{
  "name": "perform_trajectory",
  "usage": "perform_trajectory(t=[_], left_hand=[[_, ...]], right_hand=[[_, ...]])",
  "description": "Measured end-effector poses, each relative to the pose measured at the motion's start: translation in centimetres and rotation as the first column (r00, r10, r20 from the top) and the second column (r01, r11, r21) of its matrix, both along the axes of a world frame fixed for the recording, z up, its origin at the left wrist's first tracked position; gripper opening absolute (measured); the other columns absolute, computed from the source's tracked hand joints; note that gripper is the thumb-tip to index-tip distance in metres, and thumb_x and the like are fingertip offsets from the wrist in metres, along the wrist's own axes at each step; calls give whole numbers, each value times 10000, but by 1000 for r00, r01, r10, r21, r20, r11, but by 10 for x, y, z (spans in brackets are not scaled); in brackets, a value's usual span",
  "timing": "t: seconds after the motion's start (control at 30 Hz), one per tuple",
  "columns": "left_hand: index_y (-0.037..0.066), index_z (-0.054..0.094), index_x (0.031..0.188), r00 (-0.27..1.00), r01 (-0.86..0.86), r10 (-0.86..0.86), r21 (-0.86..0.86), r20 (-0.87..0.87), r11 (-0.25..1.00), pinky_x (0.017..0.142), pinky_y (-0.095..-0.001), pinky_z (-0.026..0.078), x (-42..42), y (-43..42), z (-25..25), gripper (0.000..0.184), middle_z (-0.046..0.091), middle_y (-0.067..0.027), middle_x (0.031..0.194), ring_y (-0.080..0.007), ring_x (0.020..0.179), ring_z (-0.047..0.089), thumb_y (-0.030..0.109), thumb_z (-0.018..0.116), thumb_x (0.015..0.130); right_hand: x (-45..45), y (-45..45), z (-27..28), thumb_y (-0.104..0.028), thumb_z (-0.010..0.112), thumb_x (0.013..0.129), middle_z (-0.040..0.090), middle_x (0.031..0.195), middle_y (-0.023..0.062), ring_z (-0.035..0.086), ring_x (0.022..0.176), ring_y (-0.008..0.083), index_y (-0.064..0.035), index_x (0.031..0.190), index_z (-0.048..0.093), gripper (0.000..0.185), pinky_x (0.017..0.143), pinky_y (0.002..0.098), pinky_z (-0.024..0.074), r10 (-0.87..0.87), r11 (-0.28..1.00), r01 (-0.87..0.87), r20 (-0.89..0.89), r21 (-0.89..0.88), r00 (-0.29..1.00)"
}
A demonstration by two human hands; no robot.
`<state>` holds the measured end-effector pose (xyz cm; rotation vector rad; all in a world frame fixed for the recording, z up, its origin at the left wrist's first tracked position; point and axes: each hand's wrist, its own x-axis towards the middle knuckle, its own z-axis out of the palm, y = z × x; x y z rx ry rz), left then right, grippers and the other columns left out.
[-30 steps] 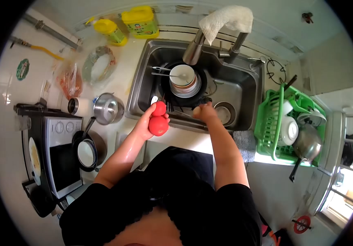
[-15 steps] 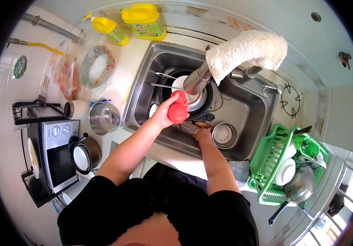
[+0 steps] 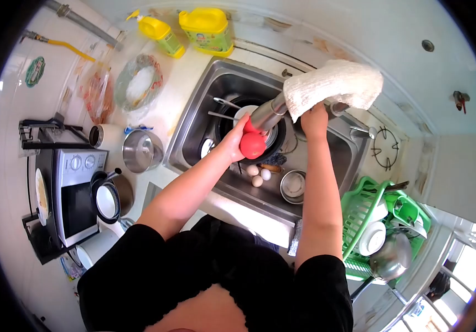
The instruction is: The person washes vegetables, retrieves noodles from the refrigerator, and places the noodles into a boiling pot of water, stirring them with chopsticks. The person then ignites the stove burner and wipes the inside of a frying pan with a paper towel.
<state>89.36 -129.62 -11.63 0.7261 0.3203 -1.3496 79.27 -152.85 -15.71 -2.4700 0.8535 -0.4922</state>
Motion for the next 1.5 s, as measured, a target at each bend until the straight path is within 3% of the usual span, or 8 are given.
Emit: perform_trajectory(t=[0.2,0.3,0.4,0.57,0.73,0.97,1.13,1.5], left_hand=[[78,525,1063,993,-39,27,110,114,993,693,-381,499,-9,-10,-8,496,601,-116,860,-257,746,606,517,371,892],[58,508,1080,955,-155,113,137,276,978,772,-354,468,-15,-15,-31,448,585,-111,938,-223,845,577,446,349,922],[43,489,1101,860,-261,144,181,490,948,832,-321,431,-16,-8,-58,395,557,-103,1022,-185,935,536,372,340,940],[47,461,1155,778,-297,117,197,617,934,867,-317,417,-17,4,-57,350,530,-102,1093,-175,986,518,297,335,945],[57,485,1076,819,-358,239,138,521,923,819,-325,448,-16,2,-61,237,556,-84,998,-170,911,545,216,439,907],[68,523,875,918,-322,256,194,302,927,708,-321,476,2,9,-47,154,569,-45,784,-167,751,565,157,598,774],[63,538,859,891,-387,290,250,349,888,715,-328,478,7,6,-51,141,576,-63,811,-183,768,571,170,577,775],[59,529,951,872,-469,419,182,253,864,768,-322,468,22,15,-58,265,582,-70,876,-196,800,571,311,534,869]], right_hand=[[3,68,21,-163,511,821,566,1038,222,538,980,371,5,1109,502,334,834,387,423,-138,941,79,161,330,977],[13,136,14,-195,592,810,613,986,127,570,895,187,28,1046,551,328,784,304,438,-165,542,-123,249,831,954],[18,166,20,-213,624,815,603,935,80,552,834,136,26,1035,563,330,726,259,445,-383,168,-89,148,982,912],[16,173,31,-192,629,809,603,912,75,554,794,123,30,1020,568,312,694,255,451,-356,49,-102,113,994,927],[14,172,21,-198,664,773,612,839,67,551,724,114,38,942,596,299,634,239,448,-326,288,-54,151,956,933],[15,174,30,-172,643,779,611,824,59,548,715,112,34,925,597,256,642,240,446,-278,346,2,100,938,955],[11,169,5,-232,495,866,582,1023,97,574,902,201,-19,1095,510,313,750,337,483,-496,-265,-140,-10,954,868],[27,171,14,-273,428,900,495,1163,105,479,1056,260,-85,1131,474,301,823,453,460,-531,-433,-264,-7,862,847]])
